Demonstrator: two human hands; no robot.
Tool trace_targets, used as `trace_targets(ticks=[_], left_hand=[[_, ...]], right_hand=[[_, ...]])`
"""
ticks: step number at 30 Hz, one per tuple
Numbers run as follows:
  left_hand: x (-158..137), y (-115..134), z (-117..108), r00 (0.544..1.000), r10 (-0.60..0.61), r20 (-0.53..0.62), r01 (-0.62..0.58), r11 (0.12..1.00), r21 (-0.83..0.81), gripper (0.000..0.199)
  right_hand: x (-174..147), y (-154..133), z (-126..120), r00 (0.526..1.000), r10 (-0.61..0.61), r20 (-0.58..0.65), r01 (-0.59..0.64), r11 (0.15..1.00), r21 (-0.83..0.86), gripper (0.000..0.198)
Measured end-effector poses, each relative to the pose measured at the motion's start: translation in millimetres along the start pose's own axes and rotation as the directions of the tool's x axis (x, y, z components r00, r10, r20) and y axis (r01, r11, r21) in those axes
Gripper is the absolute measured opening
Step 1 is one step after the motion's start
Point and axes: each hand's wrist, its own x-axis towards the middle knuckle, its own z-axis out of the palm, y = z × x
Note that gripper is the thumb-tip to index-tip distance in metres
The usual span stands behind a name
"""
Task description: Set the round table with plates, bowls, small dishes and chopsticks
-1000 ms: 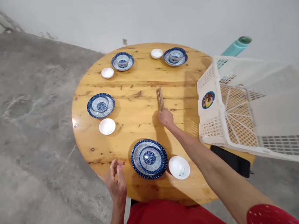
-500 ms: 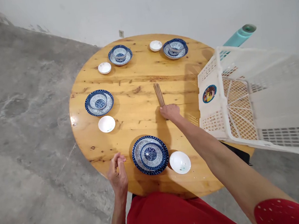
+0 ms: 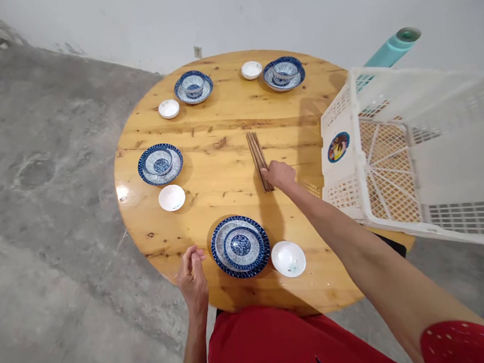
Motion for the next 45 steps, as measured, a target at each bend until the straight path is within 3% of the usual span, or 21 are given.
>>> trace_targets(ticks=[6, 17, 26, 33, 45], left_hand=[[-2, -1, 1, 1.000, -0.017, -0.003, 0.017, 1.000, -0.012, 0.038], [-1, 6, 13, 1.000, -0.003, 0.030, 0.004, 1.000, -0.019, 0.036], [6, 7, 19, 0.998, 0.027, 0.059, -0.025, 0.999, -0.029, 0.034], [9, 9, 24, 0.996, 0.046, 0.074, -0.044, 0.999, -0.018, 0.034], [9, 11, 31, 0.991, 0.074, 0.111, -0.072, 0.997, -0.023, 0.032]], right_hand=[[3, 1, -1, 0.996, 0.084, 0.002, -0.084, 0.989, 0.121, 0.031], [5, 9, 12, 0.996, 0.083, -0.045, -0.071, 0.973, 0.219, 0.032], [9, 10, 6, 0.993, 0.116, 0.009, -0.115, 0.970, 0.214, 0.023], [12, 6, 7, 0.998, 0.062, -0.004, -0.061, 0.990, 0.126, 0.033], [18, 10, 13, 0.999, 0.047, -0.010, -0.046, 0.991, 0.124, 0.038]])
